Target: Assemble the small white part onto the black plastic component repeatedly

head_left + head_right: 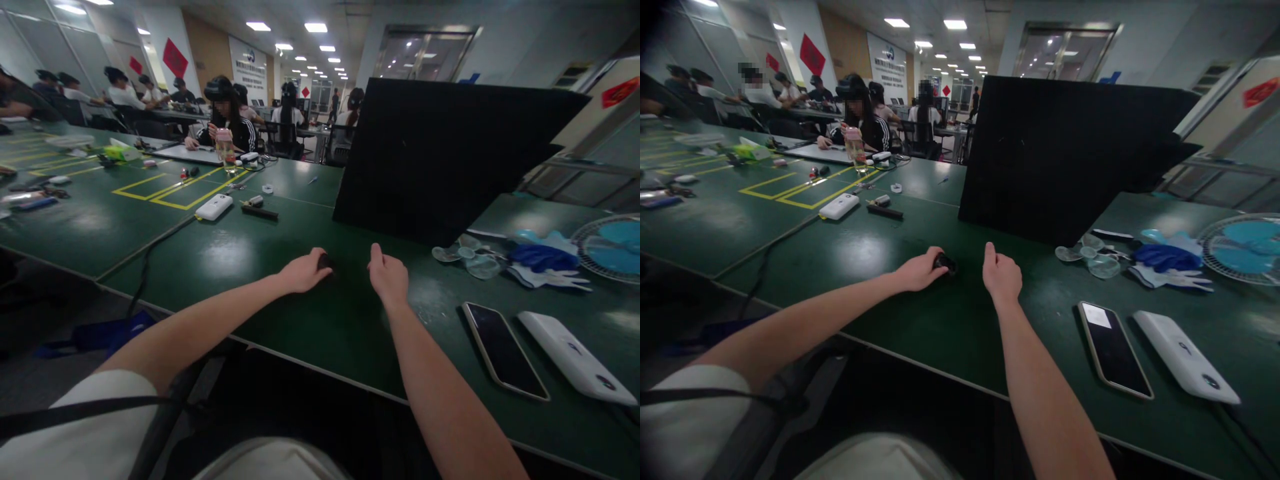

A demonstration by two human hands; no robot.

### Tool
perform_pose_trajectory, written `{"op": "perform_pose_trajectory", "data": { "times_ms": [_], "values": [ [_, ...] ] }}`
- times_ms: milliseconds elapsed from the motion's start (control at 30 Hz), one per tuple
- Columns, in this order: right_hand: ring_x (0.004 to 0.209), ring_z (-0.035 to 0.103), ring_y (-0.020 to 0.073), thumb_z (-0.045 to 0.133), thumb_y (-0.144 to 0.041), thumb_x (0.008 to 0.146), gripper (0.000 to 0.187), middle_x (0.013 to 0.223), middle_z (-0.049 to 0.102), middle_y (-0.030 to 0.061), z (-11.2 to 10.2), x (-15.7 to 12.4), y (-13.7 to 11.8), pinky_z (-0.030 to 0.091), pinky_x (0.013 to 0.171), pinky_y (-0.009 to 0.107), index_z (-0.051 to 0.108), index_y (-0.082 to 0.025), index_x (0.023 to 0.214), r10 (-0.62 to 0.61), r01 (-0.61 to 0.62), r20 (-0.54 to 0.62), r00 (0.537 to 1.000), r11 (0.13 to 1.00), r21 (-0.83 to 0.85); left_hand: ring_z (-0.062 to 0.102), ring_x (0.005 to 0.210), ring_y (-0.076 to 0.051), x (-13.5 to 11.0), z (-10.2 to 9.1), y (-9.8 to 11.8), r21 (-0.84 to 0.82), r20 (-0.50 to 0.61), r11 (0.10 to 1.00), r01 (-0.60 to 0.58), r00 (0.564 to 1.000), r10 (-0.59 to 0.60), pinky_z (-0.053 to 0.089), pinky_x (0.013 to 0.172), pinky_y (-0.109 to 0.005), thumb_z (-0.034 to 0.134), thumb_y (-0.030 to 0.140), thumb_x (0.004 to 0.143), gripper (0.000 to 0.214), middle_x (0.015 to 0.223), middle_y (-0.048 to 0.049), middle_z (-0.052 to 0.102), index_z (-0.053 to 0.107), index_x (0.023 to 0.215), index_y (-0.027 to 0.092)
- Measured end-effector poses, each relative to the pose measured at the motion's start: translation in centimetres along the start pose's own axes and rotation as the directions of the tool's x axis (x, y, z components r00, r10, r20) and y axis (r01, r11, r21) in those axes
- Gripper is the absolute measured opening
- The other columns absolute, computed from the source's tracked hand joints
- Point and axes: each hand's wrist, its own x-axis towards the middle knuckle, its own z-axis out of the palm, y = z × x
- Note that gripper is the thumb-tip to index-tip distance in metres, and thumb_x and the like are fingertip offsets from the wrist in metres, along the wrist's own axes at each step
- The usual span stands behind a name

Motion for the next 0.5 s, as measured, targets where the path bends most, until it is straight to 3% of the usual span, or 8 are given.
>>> {"op": "perform_pose_trajectory", "data": {
  "times_ms": [133, 233, 367, 433, 500],
  "values": [
    [0.060, 0.058, 0.0209, 0.019, -0.079, 0.091, 0.079, 0.063, 0.065, 0.0084, -0.4, 0.9, 0.9, 0.038, 0.061, 0.033, 0.063, -0.020, 0.063, 0.008, -0.002, -0.096, 0.995, 0.998, 0.064, 0.069, 0.102, -0.026, 0.9, 3.0, 4.5, -0.035, 0.062, 0.982, -0.184, 0.981, 0.185, 0.053, 0.088, -0.038, 0.048, 0.054, 0.095, 0.052, 0.115, -0.0141, 0.068, 0.040, 0.133, 0.019],
    [0.061, 0.059, 0.0215, 0.019, -0.080, 0.090, 0.079, 0.064, 0.066, 0.0091, -0.5, 1.3, 1.4, 0.038, 0.062, 0.033, 0.064, -0.020, 0.064, 0.026, -0.015, -0.097, 0.995, 0.994, 0.111, 0.068, 0.100, -0.027, 1.1, 3.6, 5.4, -0.090, 0.065, 0.970, -0.225, 0.971, 0.231, 0.052, 0.090, -0.040, 0.053, 0.054, 0.093, 0.055, 0.109, -0.0135, 0.068, 0.043, 0.133, 0.018],
    [0.065, 0.060, 0.0212, 0.019, -0.077, 0.092, 0.078, 0.070, 0.067, 0.0083, -0.7, 1.1, 1.1, 0.039, 0.062, 0.033, 0.066, -0.020, 0.072, 0.006, 0.002, -0.064, 0.998, 0.993, 0.122, 0.064, 0.107, -0.023, 1.0, 2.2, 3.9, -0.320, -0.066, 0.921, -0.221, 0.975, 0.211, 0.052, 0.093, -0.037, 0.052, 0.049, 0.094, 0.051, 0.122, -0.0141, 0.062, 0.044, 0.135, 0.019],
    [0.068, 0.061, 0.0204, 0.026, -0.073, 0.094, 0.070, 0.076, 0.069, 0.0076, -0.5, 0.5, 0.5, 0.040, 0.062, 0.032, 0.069, -0.020, 0.080, -0.095, 0.093, 0.015, 0.995, 0.993, 0.079, 0.062, 0.111, -0.022, 0.8, 1.0, 2.0, -0.415, -0.222, 0.889, -0.195, 0.969, 0.109, 0.050, 0.096, -0.037, 0.048, 0.046, 0.097, 0.046, 0.126, -0.0138, 0.060, 0.045, 0.134, 0.019],
    [0.075, 0.062, 0.0202, 0.042, -0.068, 0.093, 0.056, 0.088, 0.070, 0.0075, 0.0, -0.5, -0.2, 0.043, 0.064, 0.032, 0.071, -0.021, 0.093, -0.253, 0.254, 0.156, 0.955, 0.967, 0.010, 0.060, 0.113, -0.022, 0.5, -0.2, -0.3, -0.446, -0.380, 0.878, -0.174, 0.925, -0.010, 0.048, 0.100, -0.038, 0.047, 0.044, 0.098, 0.042, 0.126, -0.0130, 0.059, 0.047, 0.131, 0.018]
  ]
}}
